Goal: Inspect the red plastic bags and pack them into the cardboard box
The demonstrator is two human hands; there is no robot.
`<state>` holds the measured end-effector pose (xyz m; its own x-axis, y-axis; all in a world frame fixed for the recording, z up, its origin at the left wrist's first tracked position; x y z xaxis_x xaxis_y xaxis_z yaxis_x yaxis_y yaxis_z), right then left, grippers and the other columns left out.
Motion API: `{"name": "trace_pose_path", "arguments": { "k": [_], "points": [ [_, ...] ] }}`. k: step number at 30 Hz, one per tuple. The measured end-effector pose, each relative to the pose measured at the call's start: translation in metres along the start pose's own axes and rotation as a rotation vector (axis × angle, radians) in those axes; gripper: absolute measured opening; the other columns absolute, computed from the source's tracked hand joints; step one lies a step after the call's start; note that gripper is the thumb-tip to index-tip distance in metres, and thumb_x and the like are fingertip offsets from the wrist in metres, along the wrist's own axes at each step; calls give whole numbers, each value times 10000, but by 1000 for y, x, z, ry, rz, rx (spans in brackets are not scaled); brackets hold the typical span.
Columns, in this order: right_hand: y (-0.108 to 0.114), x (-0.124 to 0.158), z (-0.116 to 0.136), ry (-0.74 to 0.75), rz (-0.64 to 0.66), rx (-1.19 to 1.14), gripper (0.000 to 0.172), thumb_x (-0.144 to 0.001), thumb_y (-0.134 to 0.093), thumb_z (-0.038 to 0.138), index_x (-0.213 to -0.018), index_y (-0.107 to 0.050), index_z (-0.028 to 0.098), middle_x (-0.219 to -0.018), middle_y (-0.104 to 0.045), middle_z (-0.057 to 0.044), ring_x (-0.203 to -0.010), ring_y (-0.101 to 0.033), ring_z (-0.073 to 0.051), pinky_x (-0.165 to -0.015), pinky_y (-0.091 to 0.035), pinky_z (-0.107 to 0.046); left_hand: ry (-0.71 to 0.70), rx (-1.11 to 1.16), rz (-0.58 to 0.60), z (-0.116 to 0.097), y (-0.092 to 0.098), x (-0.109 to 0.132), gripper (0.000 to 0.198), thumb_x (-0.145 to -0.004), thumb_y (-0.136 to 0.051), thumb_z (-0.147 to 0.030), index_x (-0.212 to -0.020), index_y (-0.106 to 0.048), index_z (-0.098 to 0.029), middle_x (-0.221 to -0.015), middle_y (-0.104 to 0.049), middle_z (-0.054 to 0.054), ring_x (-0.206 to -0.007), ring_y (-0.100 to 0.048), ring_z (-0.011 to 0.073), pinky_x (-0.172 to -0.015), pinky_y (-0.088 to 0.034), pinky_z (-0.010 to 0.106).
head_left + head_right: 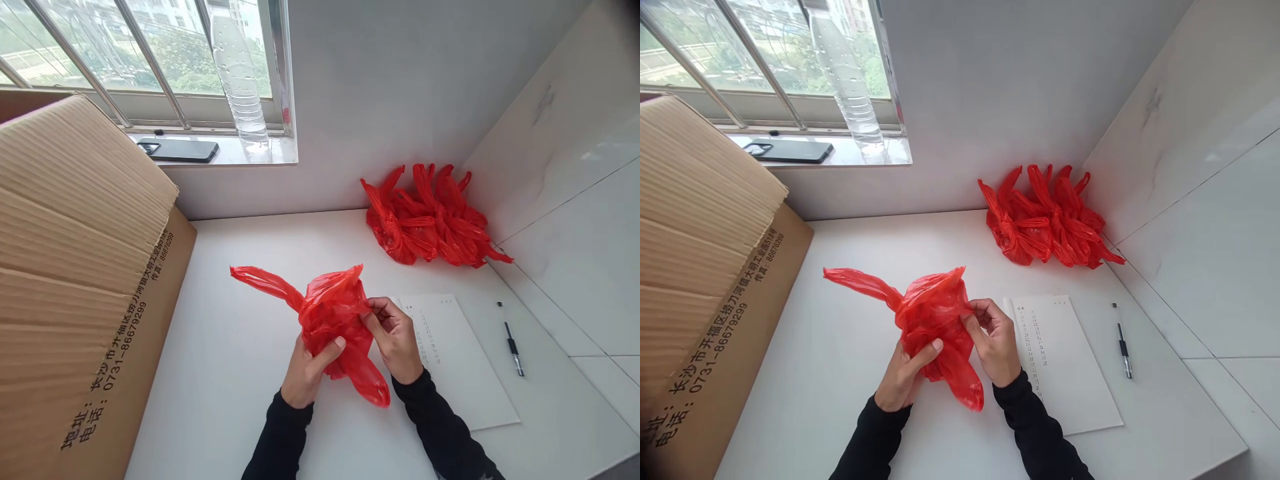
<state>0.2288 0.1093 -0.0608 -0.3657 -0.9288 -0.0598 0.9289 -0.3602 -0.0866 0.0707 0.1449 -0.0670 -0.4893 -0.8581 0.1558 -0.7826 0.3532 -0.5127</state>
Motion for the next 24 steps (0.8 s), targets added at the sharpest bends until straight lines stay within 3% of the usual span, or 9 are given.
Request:
{"name": "trace_pose_path", "arguments": {
  "k": [3,7,11,14,19,24],
  "points": [
    [2,-1,1,18,6,-46,215,-935,-634,416,-1059,-639,240,-979,-662,-37,-887,-627,-188,-809,-523,-310,10,-27,-16,1,2,-3,177,-731,-783,-237,-862,-687,-168,-761,-660,26,-717,-604,198,-676,-489,317],
    [1,-3,3,-50,174,-15,374,-912,-658,432,-1237,-566,271,-1025,-626,-33,-933,-610,-202,-874,-512,-355,43,187,-138,-8,4,-1,278,-749,-726,-186,-1022,-676,-194,-824,-682,24,-647,-593,165,-627,-477,300],
    [-1,-3,3,-92,304,-12,259,-903,-683,389,-1105,-626,237,-975,-656,-35,-898,-626,-205,-834,-523,-361,40,306,-130,-17,3,3,307,-724,-683,-132,-1026,-678,-186,-878,-691,37,-696,-607,181,-661,-487,316],
    [-1,-3,2,-76,274,-43,173,-927,-653,369,-1010,-648,217,-939,-668,-34,-852,-630,-189,-779,-527,-334,35,315,-98,-16,1,3,309,-694,-690,-135,-1000,-682,-183,-911,-689,48,-806,-625,226,-727,-493,345],
    [1,-3,3,-26,151,-30,151,-943,-625,366,-1000,-632,226,-927,-651,-18,-831,-610,-171,-749,-509,-306,43,143,-74,-4,2,0,145,-689,-731,-118,-797,-653,-176,-695,-600,-9,-655,-529,142,-623,-448,271],
    [0,-5,3,-47,212,37,334,-886,-695,352,-1179,-569,254,-1105,-644,-40,-984,-598,-214,-857,-499,-358,41,118,-24,0,9,-3,187,-702,-735,-134,-872,-675,-183,-727,-631,0,-678,-551,154,-634,-473,277]
  ]
}}
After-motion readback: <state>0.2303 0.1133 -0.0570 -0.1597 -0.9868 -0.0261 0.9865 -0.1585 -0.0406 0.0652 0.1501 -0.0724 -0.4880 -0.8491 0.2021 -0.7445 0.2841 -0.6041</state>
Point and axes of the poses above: each hand's wrist, its own x-axis away from the middle knuckle, its own y-axis out of the back of the hand, z = x × y, the point moved 1 cm from there along -x, towards the middle knuckle
